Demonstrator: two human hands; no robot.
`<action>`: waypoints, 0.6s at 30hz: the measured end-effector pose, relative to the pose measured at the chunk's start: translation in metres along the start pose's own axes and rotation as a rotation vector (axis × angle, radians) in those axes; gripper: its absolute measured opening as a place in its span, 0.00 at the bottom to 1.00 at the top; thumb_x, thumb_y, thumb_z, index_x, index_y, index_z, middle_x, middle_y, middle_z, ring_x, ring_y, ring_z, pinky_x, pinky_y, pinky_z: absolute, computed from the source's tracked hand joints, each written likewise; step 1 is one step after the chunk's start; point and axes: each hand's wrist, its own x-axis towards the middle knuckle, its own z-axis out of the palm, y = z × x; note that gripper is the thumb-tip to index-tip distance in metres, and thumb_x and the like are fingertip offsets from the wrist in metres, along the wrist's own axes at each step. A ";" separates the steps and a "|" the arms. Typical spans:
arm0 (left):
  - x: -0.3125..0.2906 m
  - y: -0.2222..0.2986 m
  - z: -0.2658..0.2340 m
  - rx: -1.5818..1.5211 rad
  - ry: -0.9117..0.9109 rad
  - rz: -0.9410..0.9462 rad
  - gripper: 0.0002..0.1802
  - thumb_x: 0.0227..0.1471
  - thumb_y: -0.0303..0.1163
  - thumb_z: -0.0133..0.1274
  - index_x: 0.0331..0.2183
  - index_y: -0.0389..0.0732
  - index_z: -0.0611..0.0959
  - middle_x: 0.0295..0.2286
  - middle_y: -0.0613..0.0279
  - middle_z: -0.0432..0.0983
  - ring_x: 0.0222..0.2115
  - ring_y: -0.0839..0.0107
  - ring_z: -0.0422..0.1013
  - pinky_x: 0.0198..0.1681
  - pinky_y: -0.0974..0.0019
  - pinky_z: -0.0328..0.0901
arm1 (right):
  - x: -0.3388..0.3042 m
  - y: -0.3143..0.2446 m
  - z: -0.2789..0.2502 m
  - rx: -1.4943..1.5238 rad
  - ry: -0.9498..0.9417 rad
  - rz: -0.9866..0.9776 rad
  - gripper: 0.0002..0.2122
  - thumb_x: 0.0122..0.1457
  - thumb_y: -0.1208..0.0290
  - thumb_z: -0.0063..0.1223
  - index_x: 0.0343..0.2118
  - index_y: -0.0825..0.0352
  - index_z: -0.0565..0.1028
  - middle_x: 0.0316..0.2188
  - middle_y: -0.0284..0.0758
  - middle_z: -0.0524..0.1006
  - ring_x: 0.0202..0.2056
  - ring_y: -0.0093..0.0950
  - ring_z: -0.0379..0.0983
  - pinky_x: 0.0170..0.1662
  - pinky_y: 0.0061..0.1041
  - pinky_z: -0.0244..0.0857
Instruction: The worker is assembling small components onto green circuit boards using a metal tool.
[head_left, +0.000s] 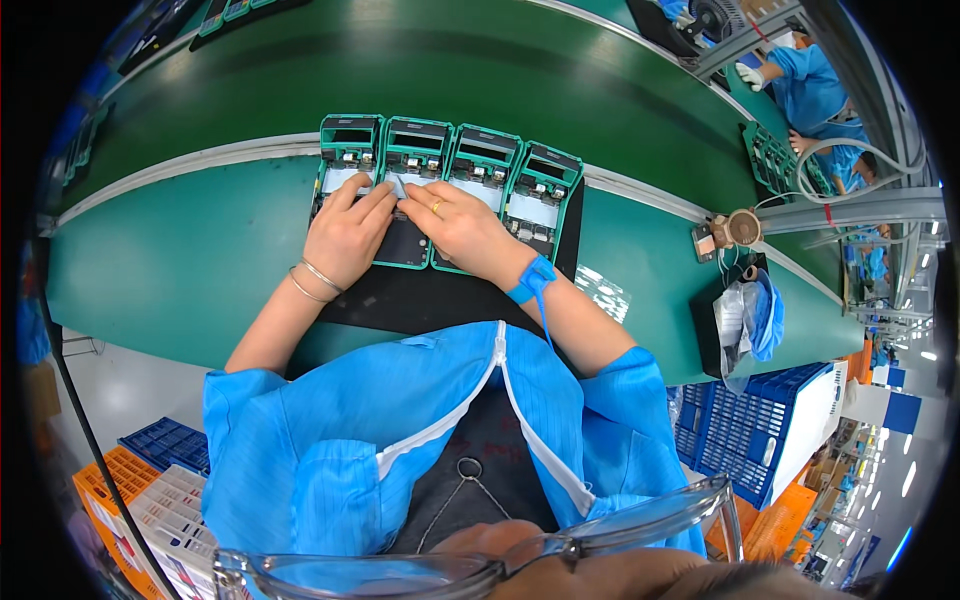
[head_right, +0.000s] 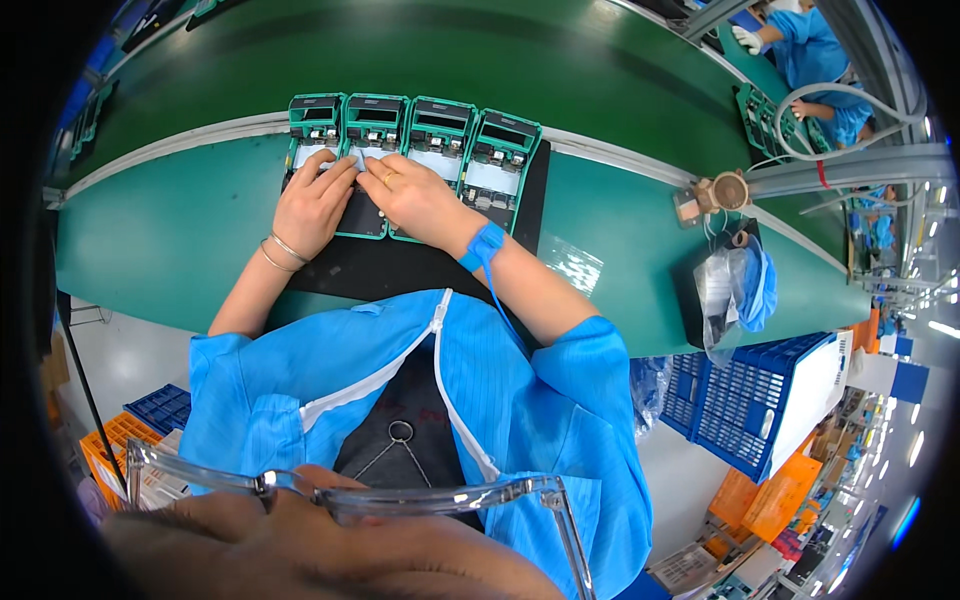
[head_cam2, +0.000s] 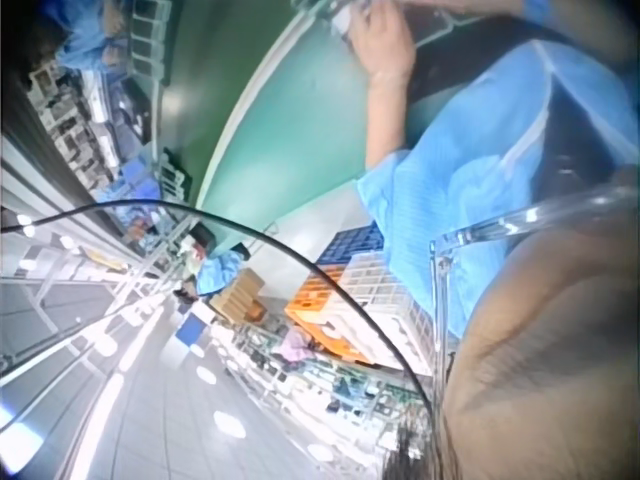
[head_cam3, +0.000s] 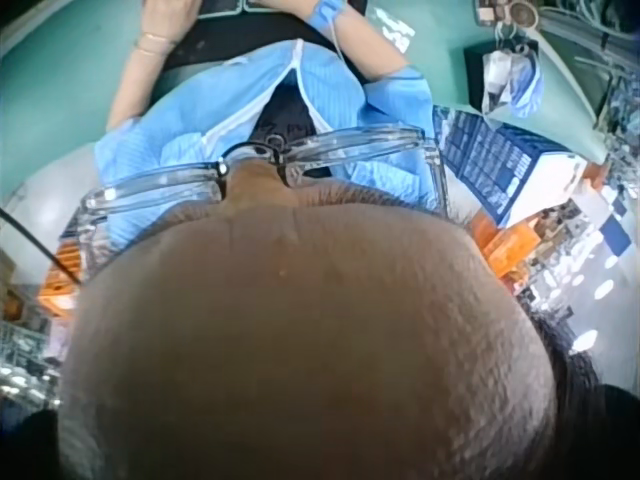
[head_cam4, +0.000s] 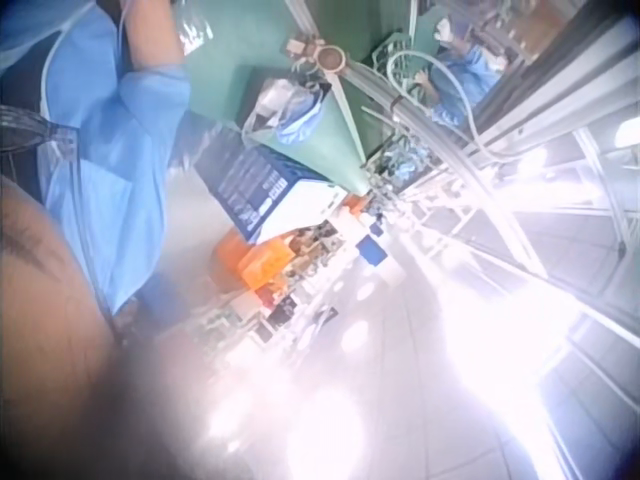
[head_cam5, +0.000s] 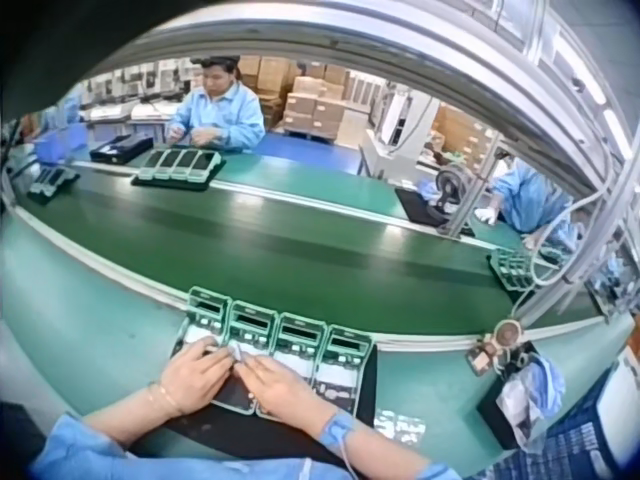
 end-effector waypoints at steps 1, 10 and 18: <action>0.000 0.000 0.000 -0.001 0.002 0.003 0.15 0.47 0.27 0.58 0.40 0.37 0.80 0.44 0.60 0.76 0.47 0.57 0.69 0.46 0.59 0.67 | 0.000 0.000 0.001 0.000 -0.001 0.001 0.20 0.43 0.82 0.55 0.43 0.73 0.76 0.43 0.45 0.77 0.42 0.38 0.74 0.45 0.30 0.72; 0.000 -0.001 0.001 0.000 -0.015 -0.001 0.16 0.47 0.26 0.57 0.41 0.37 0.79 0.45 0.60 0.75 0.47 0.57 0.68 0.47 0.59 0.67 | 0.001 -0.001 0.003 -0.046 0.009 -0.006 0.18 0.43 0.81 0.54 0.42 0.74 0.76 0.42 0.44 0.77 0.41 0.36 0.74 0.44 0.29 0.72; 0.004 0.004 -0.004 0.034 -0.089 -0.029 0.14 0.49 0.28 0.55 0.40 0.39 0.78 0.49 0.59 0.72 0.49 0.57 0.67 0.49 0.57 0.65 | 0.000 -0.006 -0.001 -0.063 -0.040 -0.002 0.20 0.42 0.80 0.55 0.43 0.74 0.75 0.43 0.44 0.77 0.42 0.37 0.73 0.46 0.29 0.71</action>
